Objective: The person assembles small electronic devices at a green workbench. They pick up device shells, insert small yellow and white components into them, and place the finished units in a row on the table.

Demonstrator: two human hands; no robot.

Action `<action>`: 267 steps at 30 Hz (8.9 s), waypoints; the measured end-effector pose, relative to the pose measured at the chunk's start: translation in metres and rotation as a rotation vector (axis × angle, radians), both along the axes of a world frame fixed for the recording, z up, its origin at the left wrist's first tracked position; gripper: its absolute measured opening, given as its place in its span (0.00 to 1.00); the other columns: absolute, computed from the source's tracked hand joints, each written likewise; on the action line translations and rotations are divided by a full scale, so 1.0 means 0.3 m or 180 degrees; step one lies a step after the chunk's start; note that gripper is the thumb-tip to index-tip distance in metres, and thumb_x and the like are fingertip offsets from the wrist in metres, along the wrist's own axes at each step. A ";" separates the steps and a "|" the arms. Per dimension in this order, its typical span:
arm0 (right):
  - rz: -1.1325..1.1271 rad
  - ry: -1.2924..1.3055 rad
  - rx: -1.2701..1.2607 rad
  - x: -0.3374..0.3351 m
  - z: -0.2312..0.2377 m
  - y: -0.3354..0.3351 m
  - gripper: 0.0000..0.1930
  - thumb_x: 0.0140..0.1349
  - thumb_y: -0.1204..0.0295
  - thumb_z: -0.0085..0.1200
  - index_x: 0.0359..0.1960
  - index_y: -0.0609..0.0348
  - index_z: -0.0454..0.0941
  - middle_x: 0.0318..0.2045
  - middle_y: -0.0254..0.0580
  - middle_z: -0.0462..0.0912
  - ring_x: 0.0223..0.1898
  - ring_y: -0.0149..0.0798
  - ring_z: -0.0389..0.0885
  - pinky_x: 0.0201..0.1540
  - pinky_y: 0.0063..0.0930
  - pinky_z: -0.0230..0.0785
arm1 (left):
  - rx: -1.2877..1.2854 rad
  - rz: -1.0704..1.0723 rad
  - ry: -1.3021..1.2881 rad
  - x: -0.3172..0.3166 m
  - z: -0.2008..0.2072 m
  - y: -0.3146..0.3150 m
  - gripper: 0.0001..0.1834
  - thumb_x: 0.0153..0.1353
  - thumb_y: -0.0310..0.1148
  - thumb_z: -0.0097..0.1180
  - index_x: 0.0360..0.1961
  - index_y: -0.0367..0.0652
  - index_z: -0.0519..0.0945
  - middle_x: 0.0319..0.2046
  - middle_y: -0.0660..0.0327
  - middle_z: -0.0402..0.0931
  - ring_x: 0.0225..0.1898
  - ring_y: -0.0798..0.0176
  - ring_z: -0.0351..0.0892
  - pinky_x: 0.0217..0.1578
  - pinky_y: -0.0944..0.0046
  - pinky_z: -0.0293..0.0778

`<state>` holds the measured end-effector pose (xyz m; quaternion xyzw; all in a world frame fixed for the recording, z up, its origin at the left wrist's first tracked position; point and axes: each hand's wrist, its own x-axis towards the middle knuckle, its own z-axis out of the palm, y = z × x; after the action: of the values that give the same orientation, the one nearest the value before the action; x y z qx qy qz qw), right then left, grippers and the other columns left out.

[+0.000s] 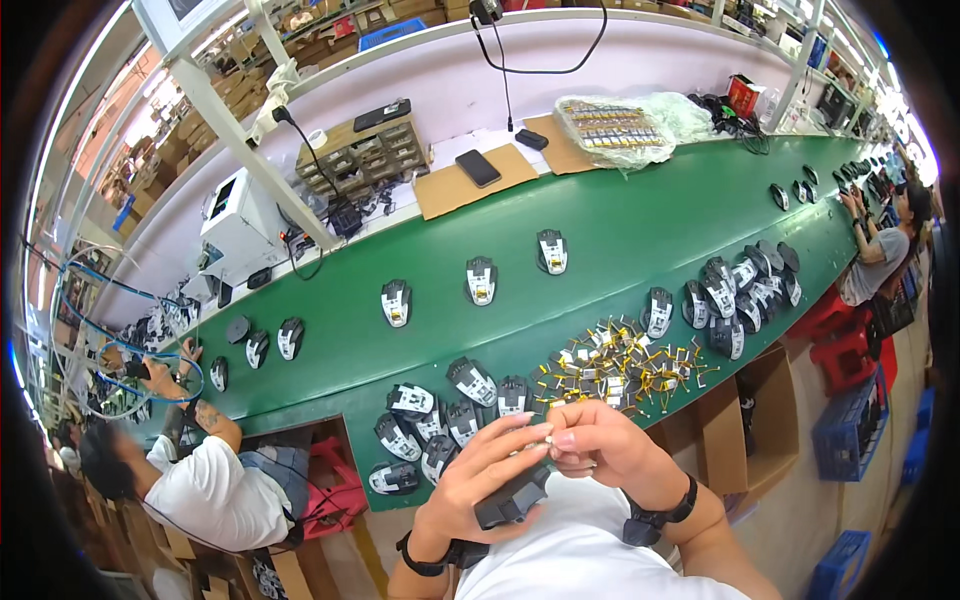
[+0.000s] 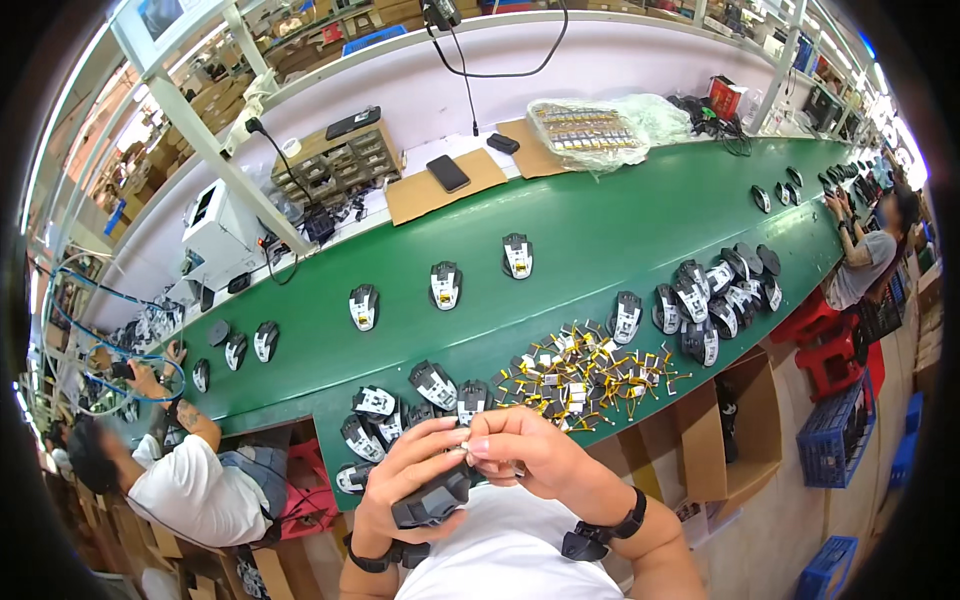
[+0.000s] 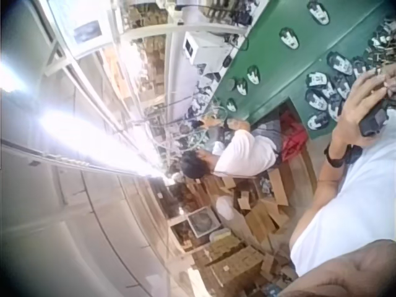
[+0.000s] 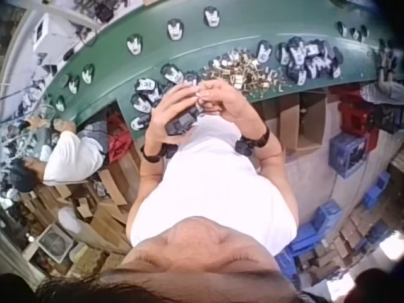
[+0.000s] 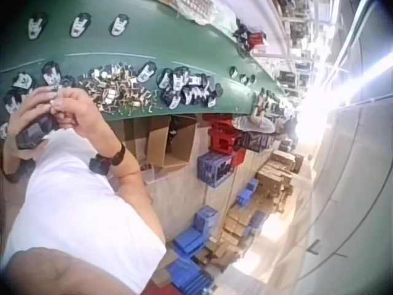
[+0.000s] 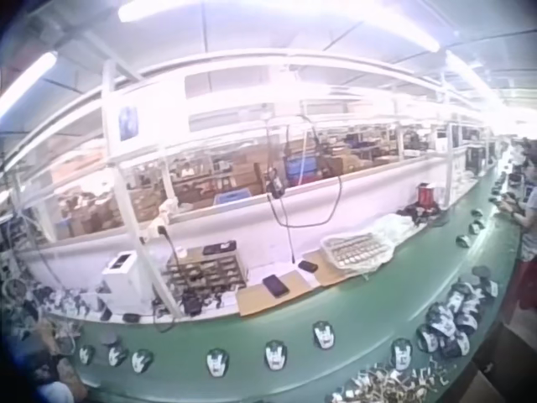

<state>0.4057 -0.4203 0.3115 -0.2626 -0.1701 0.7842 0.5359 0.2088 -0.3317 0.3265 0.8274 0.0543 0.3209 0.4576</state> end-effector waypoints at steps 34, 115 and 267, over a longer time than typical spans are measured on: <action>-0.2374 -0.4560 0.2456 -0.043 0.013 0.046 0.13 0.48 0.87 0.63 0.35 0.60 0.80 0.32 0.43 0.85 0.25 0.27 0.81 0.22 0.16 0.70 | -0.2886 0.0099 -0.0007 -0.024 -0.068 -0.012 0.32 0.46 0.31 0.69 0.55 0.35 0.77 0.55 0.49 0.74 0.55 0.55 0.76 0.57 0.59 0.70; -0.1644 -0.1039 0.1118 -0.119 0.022 0.100 0.26 0.53 0.85 0.64 0.55 0.65 0.71 0.51 0.50 0.79 0.41 0.30 0.80 0.45 0.21 0.74 | -0.4860 0.0053 -0.1837 0.024 -0.089 0.072 0.35 0.69 0.62 0.35 0.66 0.47 0.59 0.45 0.48 0.74 0.42 0.50 0.82 0.36 0.51 0.83; -0.1266 -0.5586 0.3519 -0.107 0.155 0.161 0.10 0.46 0.79 0.63 0.31 0.56 0.78 0.26 0.36 0.73 0.29 0.39 0.73 0.39 0.33 0.64 | -0.4623 0.0142 -0.1421 -0.022 -0.004 0.088 0.27 0.74 0.51 0.31 0.64 0.43 0.62 0.56 0.45 0.72 0.53 0.46 0.77 0.54 0.49 0.74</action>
<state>0.3735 -0.3719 0.3579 -0.4802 -0.7855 0.0308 0.3890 0.2021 -0.3053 0.3252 0.2326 0.1747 0.3735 0.8808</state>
